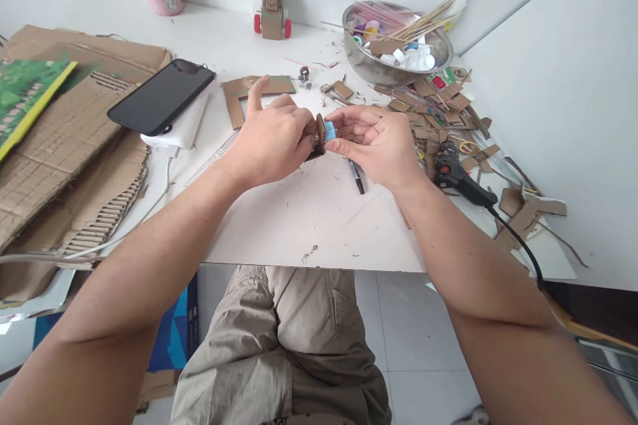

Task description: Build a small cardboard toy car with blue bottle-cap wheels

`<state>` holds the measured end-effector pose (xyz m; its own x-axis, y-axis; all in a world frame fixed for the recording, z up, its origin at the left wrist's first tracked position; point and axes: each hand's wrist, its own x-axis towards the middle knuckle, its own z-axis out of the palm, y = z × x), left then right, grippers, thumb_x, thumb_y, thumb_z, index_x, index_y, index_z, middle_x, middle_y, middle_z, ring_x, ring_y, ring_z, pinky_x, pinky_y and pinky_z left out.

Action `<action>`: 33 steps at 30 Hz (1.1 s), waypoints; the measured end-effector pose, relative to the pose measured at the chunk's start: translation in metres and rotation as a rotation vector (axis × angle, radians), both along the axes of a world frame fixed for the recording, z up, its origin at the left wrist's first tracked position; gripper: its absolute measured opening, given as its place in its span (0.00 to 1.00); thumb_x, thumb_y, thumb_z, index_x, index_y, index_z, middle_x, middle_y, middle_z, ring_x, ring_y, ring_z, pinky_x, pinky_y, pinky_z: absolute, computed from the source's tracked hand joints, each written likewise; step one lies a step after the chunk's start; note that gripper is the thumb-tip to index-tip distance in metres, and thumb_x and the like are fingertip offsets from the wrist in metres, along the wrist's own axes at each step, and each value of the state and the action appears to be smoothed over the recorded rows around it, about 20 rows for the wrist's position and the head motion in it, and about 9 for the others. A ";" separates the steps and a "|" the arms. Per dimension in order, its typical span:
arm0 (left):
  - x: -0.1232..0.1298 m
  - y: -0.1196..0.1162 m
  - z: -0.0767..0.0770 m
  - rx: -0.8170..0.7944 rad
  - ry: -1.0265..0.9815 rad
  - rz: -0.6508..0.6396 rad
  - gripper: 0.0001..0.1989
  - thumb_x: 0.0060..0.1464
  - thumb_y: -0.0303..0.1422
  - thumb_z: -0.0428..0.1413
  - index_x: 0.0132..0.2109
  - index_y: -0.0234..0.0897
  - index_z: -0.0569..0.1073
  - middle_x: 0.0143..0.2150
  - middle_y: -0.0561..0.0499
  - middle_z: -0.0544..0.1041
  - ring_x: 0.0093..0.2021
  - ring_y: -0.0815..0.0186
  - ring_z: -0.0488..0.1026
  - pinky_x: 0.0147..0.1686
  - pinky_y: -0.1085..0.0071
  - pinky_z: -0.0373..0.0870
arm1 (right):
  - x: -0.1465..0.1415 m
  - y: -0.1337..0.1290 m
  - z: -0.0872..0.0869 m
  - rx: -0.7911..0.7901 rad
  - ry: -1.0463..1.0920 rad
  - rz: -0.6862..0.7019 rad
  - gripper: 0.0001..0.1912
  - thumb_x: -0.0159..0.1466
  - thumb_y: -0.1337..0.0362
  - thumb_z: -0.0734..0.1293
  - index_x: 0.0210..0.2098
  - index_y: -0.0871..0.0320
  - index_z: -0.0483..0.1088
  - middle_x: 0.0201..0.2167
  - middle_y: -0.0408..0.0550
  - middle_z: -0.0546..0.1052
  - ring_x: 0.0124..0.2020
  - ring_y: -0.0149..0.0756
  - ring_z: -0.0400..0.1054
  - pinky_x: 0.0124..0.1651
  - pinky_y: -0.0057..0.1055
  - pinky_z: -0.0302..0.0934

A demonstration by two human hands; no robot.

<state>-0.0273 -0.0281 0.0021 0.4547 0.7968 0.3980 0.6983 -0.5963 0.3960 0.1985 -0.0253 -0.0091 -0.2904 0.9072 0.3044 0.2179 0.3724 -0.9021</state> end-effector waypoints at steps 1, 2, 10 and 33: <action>0.001 0.000 0.000 0.001 0.001 0.012 0.16 0.69 0.35 0.49 0.39 0.44 0.82 0.35 0.48 0.84 0.57 0.46 0.84 0.82 0.23 0.48 | 0.000 0.000 0.001 0.017 -0.016 0.006 0.26 0.56 0.49 0.89 0.48 0.50 0.84 0.43 0.47 0.87 0.49 0.46 0.84 0.58 0.47 0.84; 0.003 0.000 0.000 0.001 0.004 0.024 0.16 0.69 0.35 0.49 0.39 0.44 0.81 0.35 0.48 0.84 0.57 0.46 0.84 0.82 0.23 0.46 | 0.001 0.000 0.002 0.036 -0.033 0.012 0.25 0.57 0.49 0.89 0.49 0.50 0.84 0.44 0.47 0.87 0.49 0.46 0.84 0.58 0.47 0.84; 0.003 0.003 -0.002 -0.022 0.023 0.034 0.16 0.67 0.35 0.50 0.43 0.45 0.83 0.38 0.47 0.84 0.63 0.42 0.81 0.83 0.22 0.39 | 0.005 0.000 0.005 0.043 -0.064 0.026 0.27 0.59 0.46 0.88 0.50 0.49 0.81 0.48 0.47 0.86 0.54 0.45 0.83 0.61 0.44 0.82; -0.002 0.001 0.005 -0.077 -0.015 -0.002 0.13 0.65 0.33 0.51 0.39 0.46 0.81 0.37 0.49 0.86 0.55 0.47 0.84 0.83 0.26 0.48 | 0.011 0.010 0.000 -0.135 0.051 0.067 0.33 0.54 0.36 0.87 0.50 0.48 0.83 0.48 0.47 0.87 0.54 0.45 0.83 0.58 0.42 0.83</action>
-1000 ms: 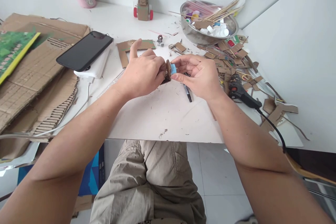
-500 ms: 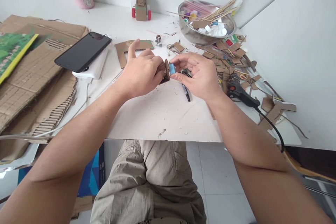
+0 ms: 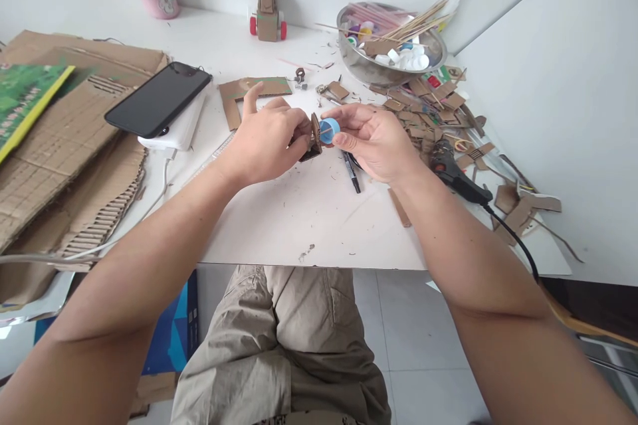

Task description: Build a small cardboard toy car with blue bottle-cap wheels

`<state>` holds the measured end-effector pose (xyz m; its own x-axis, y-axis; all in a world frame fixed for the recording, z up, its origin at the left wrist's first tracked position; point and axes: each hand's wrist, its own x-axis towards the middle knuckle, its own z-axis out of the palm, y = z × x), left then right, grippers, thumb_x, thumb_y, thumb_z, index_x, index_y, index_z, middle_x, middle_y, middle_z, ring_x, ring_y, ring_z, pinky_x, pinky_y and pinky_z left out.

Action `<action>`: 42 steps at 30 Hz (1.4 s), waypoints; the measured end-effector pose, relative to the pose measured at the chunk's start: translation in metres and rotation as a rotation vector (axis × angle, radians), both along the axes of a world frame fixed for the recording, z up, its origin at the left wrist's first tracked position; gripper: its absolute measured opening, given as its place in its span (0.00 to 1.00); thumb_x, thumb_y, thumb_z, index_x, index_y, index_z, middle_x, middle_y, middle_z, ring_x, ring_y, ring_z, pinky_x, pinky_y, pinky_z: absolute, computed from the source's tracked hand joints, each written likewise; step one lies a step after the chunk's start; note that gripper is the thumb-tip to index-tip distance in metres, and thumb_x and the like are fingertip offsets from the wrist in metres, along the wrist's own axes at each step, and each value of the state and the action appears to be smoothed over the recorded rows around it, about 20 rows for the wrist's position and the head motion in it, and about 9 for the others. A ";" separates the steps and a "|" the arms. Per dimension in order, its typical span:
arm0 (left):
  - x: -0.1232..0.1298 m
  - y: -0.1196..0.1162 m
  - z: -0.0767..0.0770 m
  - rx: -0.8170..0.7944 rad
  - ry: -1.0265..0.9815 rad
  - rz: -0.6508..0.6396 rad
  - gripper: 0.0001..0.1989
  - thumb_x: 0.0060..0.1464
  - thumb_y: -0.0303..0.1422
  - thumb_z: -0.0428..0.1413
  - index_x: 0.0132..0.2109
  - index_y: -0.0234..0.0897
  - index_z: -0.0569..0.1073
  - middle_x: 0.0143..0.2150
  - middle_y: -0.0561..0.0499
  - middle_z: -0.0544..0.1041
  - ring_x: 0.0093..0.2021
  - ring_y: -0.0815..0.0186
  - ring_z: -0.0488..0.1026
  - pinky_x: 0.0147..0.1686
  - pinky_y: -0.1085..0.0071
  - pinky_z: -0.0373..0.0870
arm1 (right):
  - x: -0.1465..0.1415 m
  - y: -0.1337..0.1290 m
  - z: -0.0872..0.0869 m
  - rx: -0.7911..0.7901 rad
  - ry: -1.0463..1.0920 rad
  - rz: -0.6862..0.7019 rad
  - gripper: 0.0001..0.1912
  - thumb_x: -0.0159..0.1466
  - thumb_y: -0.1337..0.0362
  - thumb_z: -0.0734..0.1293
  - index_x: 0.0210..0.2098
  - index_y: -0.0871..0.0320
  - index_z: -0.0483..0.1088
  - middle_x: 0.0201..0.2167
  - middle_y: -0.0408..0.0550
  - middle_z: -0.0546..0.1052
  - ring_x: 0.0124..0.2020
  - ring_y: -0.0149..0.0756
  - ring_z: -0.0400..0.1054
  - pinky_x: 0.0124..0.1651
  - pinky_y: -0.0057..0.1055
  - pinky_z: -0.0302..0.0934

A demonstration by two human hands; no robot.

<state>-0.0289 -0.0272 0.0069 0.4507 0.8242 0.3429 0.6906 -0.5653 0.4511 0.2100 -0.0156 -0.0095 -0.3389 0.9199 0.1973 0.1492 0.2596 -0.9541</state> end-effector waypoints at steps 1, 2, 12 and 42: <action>0.000 0.000 0.000 -0.003 0.002 0.001 0.13 0.65 0.34 0.51 0.38 0.46 0.81 0.37 0.49 0.86 0.55 0.47 0.84 0.83 0.26 0.48 | -0.001 0.000 -0.002 -0.018 0.017 0.010 0.35 0.53 0.34 0.87 0.49 0.48 0.84 0.49 0.47 0.87 0.54 0.45 0.83 0.57 0.42 0.83; 0.000 -0.001 0.000 -0.003 0.001 0.001 0.13 0.65 0.34 0.51 0.38 0.47 0.81 0.37 0.49 0.86 0.55 0.47 0.84 0.83 0.26 0.48 | -0.001 0.001 -0.003 -0.029 0.030 0.018 0.36 0.52 0.32 0.87 0.49 0.48 0.84 0.49 0.47 0.88 0.54 0.44 0.83 0.57 0.41 0.82; 0.000 0.003 -0.003 0.004 -0.039 -0.024 0.13 0.65 0.35 0.52 0.39 0.46 0.82 0.36 0.49 0.86 0.55 0.47 0.84 0.83 0.27 0.48 | 0.001 0.002 -0.002 -0.024 0.027 -0.022 0.38 0.48 0.29 0.87 0.46 0.47 0.86 0.49 0.47 0.89 0.51 0.45 0.85 0.57 0.44 0.83; -0.001 0.004 -0.008 0.032 -0.030 -0.020 0.13 0.66 0.35 0.52 0.38 0.47 0.81 0.35 0.49 0.86 0.54 0.48 0.85 0.84 0.29 0.49 | -0.007 -0.008 0.004 0.141 -0.063 -0.088 0.24 0.54 0.55 0.91 0.47 0.51 0.87 0.44 0.47 0.89 0.47 0.46 0.86 0.62 0.50 0.83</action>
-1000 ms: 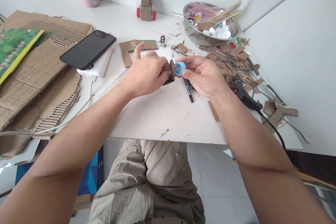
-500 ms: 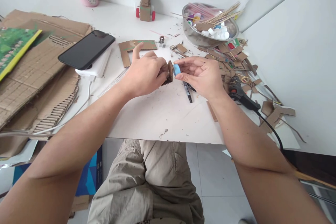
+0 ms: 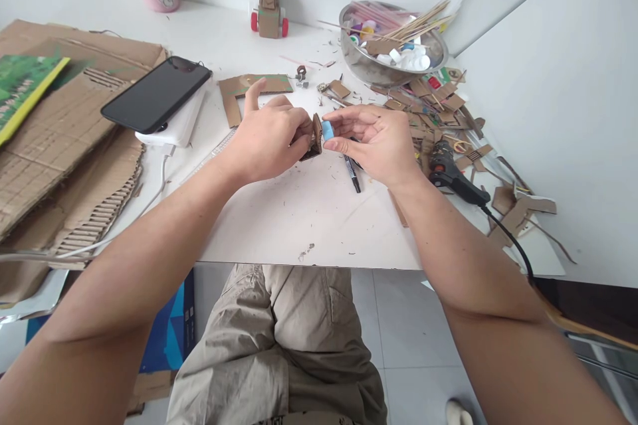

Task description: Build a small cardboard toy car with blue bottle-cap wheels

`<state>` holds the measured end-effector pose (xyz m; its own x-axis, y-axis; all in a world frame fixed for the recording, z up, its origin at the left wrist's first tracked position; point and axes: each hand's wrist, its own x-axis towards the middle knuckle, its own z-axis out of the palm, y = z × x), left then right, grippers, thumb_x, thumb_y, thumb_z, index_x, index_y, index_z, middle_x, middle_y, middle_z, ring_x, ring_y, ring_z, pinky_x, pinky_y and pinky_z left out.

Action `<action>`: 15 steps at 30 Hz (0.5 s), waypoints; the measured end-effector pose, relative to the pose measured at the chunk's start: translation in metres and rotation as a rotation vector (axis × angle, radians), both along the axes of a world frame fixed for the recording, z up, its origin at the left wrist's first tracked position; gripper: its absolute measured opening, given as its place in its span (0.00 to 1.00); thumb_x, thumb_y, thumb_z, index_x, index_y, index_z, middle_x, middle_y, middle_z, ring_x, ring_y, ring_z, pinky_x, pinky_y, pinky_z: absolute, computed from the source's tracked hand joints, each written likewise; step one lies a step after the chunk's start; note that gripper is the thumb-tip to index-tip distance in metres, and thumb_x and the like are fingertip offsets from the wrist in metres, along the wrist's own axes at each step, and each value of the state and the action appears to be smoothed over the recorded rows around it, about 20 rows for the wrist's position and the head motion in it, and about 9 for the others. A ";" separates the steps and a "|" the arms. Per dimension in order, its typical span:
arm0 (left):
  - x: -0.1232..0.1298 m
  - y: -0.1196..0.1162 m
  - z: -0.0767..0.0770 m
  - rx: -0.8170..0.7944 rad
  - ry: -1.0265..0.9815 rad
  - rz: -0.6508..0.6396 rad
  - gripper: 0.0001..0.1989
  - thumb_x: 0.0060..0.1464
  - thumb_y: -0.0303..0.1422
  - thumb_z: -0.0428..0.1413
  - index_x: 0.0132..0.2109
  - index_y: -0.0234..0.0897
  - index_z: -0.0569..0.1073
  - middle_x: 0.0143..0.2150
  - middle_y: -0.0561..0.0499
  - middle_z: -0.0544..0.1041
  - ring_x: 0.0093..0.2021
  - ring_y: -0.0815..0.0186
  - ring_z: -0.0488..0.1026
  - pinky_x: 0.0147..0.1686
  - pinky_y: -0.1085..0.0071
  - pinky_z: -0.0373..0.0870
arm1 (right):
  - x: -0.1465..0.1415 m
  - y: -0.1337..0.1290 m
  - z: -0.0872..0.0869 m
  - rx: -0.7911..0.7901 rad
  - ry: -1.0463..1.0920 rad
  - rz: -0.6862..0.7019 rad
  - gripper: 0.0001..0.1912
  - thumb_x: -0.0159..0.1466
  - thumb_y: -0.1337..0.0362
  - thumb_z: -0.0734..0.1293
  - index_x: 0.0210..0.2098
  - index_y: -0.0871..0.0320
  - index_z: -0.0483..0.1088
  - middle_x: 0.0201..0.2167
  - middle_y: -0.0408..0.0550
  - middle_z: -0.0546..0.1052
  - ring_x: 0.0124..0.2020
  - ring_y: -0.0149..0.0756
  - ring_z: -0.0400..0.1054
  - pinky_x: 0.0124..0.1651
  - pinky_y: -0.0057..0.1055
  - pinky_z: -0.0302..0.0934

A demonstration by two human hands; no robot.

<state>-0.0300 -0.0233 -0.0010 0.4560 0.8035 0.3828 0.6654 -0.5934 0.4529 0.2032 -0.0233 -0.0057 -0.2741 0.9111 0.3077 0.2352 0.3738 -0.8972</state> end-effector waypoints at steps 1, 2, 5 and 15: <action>0.000 0.000 0.000 -0.002 0.001 -0.002 0.13 0.66 0.35 0.52 0.38 0.47 0.81 0.35 0.49 0.86 0.55 0.48 0.85 0.84 0.29 0.49 | 0.000 0.000 0.000 -0.002 -0.003 0.000 0.24 0.54 0.55 0.90 0.47 0.51 0.87 0.44 0.47 0.89 0.47 0.46 0.86 0.62 0.49 0.83; 0.000 0.000 0.000 -0.004 0.003 -0.004 0.13 0.66 0.35 0.52 0.39 0.47 0.81 0.36 0.49 0.86 0.55 0.48 0.85 0.84 0.29 0.49 | 0.000 0.000 0.000 -0.006 -0.010 -0.002 0.24 0.55 0.55 0.90 0.48 0.51 0.87 0.44 0.47 0.89 0.48 0.46 0.85 0.62 0.49 0.83; 0.000 0.000 0.000 -0.001 0.011 -0.001 0.12 0.66 0.35 0.52 0.39 0.47 0.81 0.36 0.49 0.86 0.56 0.47 0.84 0.84 0.28 0.48 | 0.000 0.000 0.001 -0.019 -0.029 -0.009 0.25 0.55 0.54 0.90 0.49 0.51 0.86 0.45 0.47 0.89 0.50 0.46 0.85 0.62 0.47 0.83; 0.003 0.009 -0.012 0.034 0.024 0.059 0.12 0.63 0.33 0.53 0.40 0.45 0.82 0.40 0.46 0.86 0.64 0.42 0.80 0.83 0.22 0.40 | 0.011 0.005 0.003 0.026 -0.192 0.000 0.34 0.58 0.49 0.89 0.60 0.50 0.81 0.49 0.48 0.87 0.48 0.45 0.84 0.57 0.45 0.83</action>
<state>-0.0269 -0.0144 -0.0125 0.4173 0.8160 0.3999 0.7100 -0.5674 0.4170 0.2137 -0.0183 -0.0024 -0.3297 0.9037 0.2731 0.4011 0.3960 -0.8260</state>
